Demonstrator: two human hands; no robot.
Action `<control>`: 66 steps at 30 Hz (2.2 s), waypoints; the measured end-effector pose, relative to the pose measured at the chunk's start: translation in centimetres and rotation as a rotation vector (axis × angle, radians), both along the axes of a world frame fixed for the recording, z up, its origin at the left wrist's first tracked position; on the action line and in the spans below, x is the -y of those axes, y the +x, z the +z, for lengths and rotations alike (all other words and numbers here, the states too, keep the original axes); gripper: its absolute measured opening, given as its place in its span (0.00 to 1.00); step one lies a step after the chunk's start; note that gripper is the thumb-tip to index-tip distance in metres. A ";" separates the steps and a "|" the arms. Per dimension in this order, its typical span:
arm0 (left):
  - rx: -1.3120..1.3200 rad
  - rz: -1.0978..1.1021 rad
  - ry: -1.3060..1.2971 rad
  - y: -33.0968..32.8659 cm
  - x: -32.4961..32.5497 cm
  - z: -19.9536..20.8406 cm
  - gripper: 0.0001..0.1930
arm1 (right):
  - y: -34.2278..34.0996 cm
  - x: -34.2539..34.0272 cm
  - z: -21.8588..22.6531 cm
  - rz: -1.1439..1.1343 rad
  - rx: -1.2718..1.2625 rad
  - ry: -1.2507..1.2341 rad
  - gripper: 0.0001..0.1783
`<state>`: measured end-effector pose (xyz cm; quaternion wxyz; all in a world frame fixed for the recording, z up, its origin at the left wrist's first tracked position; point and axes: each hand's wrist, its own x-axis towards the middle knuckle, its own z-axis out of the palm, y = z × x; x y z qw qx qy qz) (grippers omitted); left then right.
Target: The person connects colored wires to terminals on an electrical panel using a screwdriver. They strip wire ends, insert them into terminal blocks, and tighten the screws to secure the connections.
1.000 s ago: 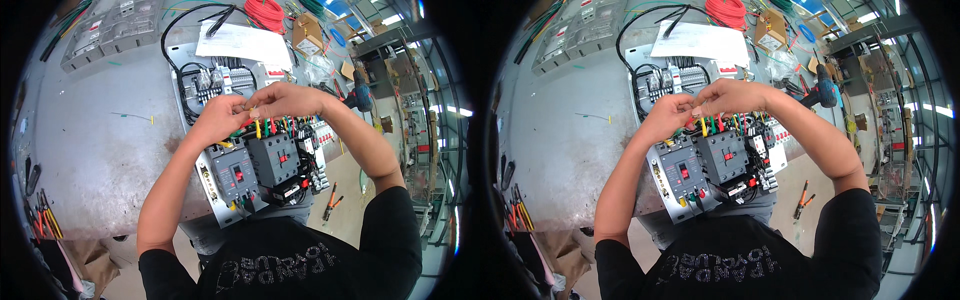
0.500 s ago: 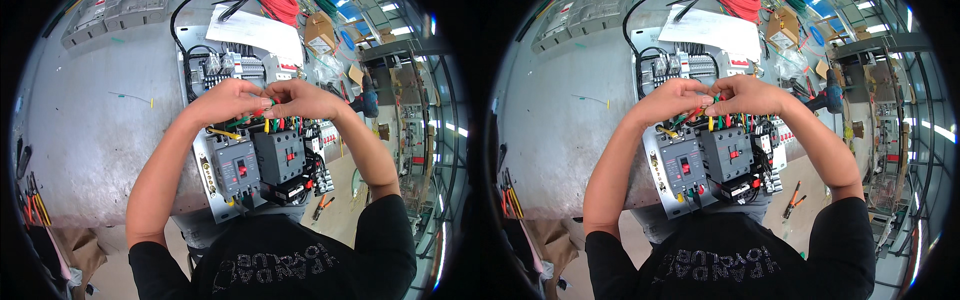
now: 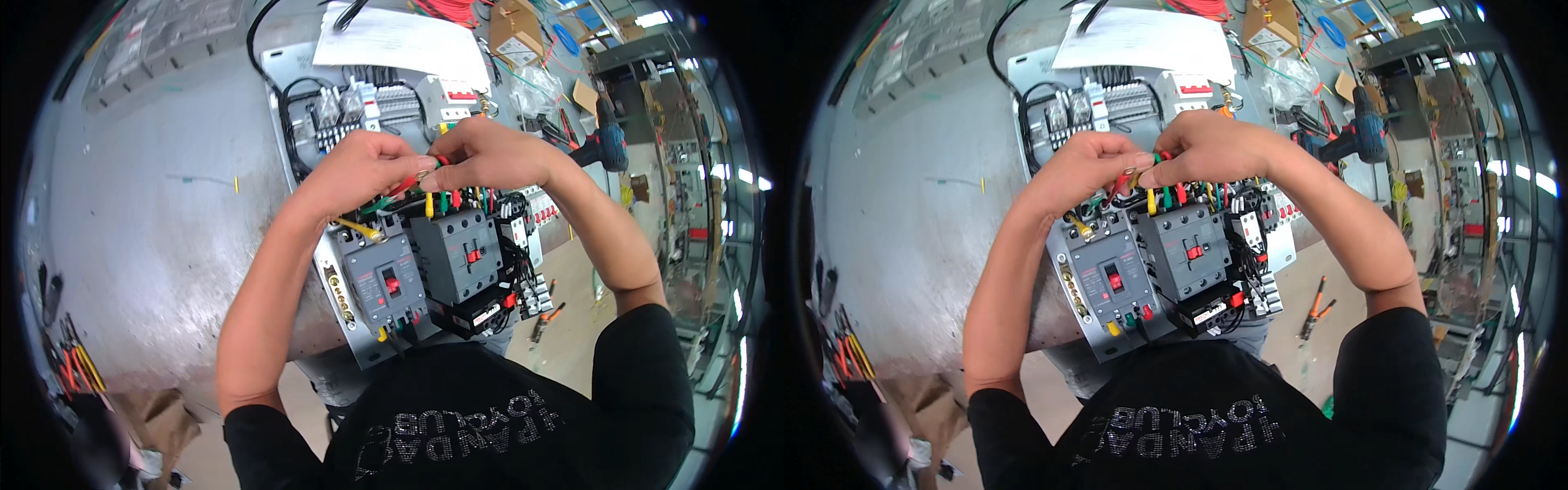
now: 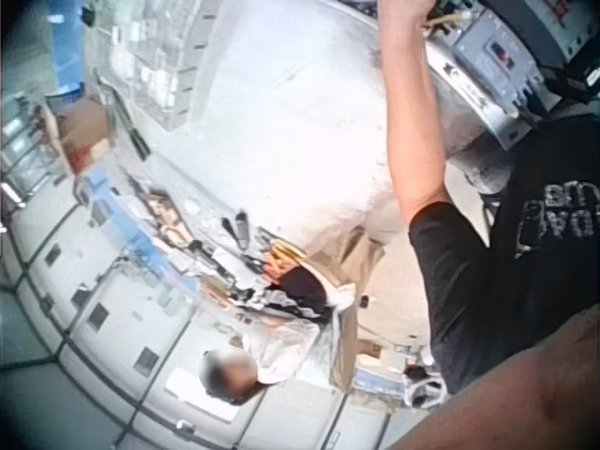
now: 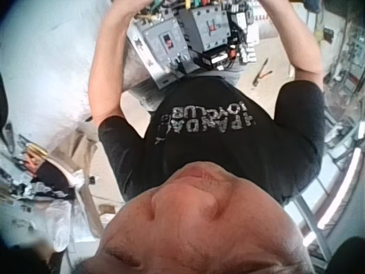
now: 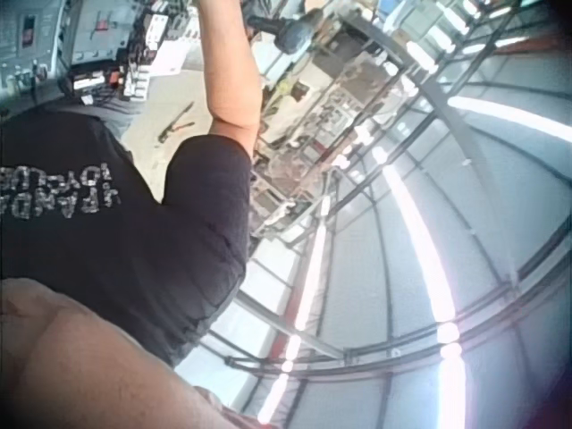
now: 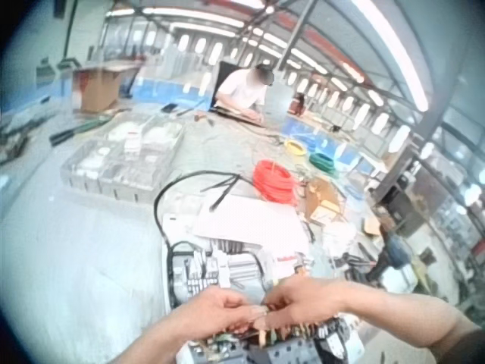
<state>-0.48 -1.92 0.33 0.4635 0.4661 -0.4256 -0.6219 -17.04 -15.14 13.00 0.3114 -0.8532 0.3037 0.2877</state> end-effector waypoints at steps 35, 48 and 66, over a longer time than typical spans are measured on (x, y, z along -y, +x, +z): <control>0.266 -0.128 0.104 0.4 -0.8 5.4 0.18 | -5.3 4.4 -5.3 0.239 0.634 0.299 0.26; 0.240 -0.023 0.155 0.3 -1.0 5.1 0.18 | -4.5 6.2 -7.5 0.145 0.627 0.608 0.21; 0.286 0.142 0.061 -0.9 -2.5 5.1 0.20 | -6.4 5.3 -8.1 -0.159 0.721 0.766 0.23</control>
